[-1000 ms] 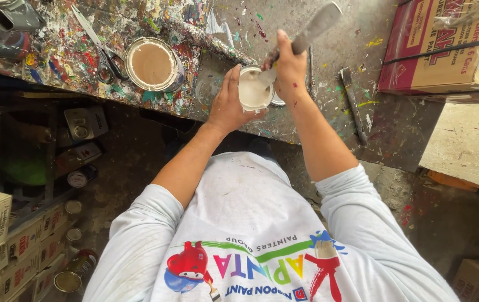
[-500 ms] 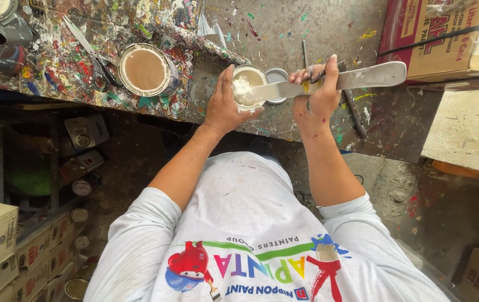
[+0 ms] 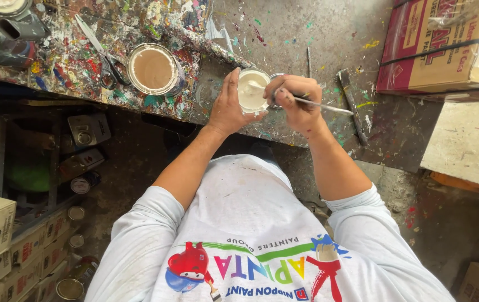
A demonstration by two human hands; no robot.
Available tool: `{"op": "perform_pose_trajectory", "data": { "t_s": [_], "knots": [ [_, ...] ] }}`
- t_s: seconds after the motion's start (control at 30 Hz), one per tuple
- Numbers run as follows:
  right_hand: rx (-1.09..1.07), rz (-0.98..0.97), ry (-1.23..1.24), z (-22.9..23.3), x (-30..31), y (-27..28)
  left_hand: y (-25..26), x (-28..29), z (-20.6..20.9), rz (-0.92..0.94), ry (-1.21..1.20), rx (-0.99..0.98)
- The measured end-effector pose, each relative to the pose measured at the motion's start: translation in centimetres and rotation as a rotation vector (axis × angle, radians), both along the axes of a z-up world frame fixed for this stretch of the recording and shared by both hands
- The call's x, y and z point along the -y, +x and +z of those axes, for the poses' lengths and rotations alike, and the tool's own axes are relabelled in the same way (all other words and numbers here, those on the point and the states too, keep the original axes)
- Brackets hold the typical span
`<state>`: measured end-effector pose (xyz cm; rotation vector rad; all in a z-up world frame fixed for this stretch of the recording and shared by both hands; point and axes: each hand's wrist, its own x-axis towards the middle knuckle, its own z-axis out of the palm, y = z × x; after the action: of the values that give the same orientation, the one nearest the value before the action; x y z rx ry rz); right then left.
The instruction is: The person is adjusting the color of a small batch of paint by adding small amounts of a different color and stirring it thoroughly on a workbench.
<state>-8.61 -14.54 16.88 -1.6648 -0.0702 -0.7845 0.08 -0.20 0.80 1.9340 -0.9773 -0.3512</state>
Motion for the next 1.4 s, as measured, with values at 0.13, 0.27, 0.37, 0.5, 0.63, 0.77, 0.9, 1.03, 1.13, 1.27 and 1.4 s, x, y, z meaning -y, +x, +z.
{"op": "perform_pose_trajectory", "data": {
  "t_s": [0.13,0.27,0.37,0.5,0.63,0.77,0.9,1.03,1.13,1.27,1.4],
  "knots": [
    [-0.071,-0.074,0.002,1.5,0.1,-0.3,-0.3,0.0,-0.2,0.024,0.02,0.024],
    [0.037,-0.065,0.031,1.1,0.1,0.0,0.0,0.1,0.0,0.023,0.022,0.039],
    [0.053,-0.023,-0.002,-0.8,0.0,0.2,-0.1,0.0,-0.2,0.007,0.033,0.035],
    [0.091,-0.005,-0.018,-2.6,-0.7,1.6,-0.1,-0.1,0.4,-0.025,0.044,-0.02],
    [0.059,-0.126,0.221,-7.5,-1.5,2.8,-0.2,-0.1,0.1,-0.018,0.05,-0.024],
    [0.025,-0.223,0.255,-10.9,-0.6,3.6,-0.2,-0.1,0.0,-0.016,0.054,-0.014],
    [-0.267,-0.375,0.399,-7.6,-1.7,3.3,0.4,0.1,0.0,-0.112,0.193,-0.064],
    [-0.322,-0.374,0.506,-8.0,-1.2,2.1,0.5,0.1,0.2,-0.106,0.182,-0.112],
    [-0.43,-0.387,0.428,-5.9,-1.5,1.3,-0.2,-0.1,-0.5,-0.089,0.158,-0.081],
    [-0.436,-0.347,0.366,-1.9,-1.1,1.7,0.2,0.2,-0.2,-0.088,0.163,-0.073],
    [-0.369,-0.341,0.363,0.9,0.1,1.1,0.2,0.1,-0.1,-0.095,0.171,-0.083]
  ]
}}
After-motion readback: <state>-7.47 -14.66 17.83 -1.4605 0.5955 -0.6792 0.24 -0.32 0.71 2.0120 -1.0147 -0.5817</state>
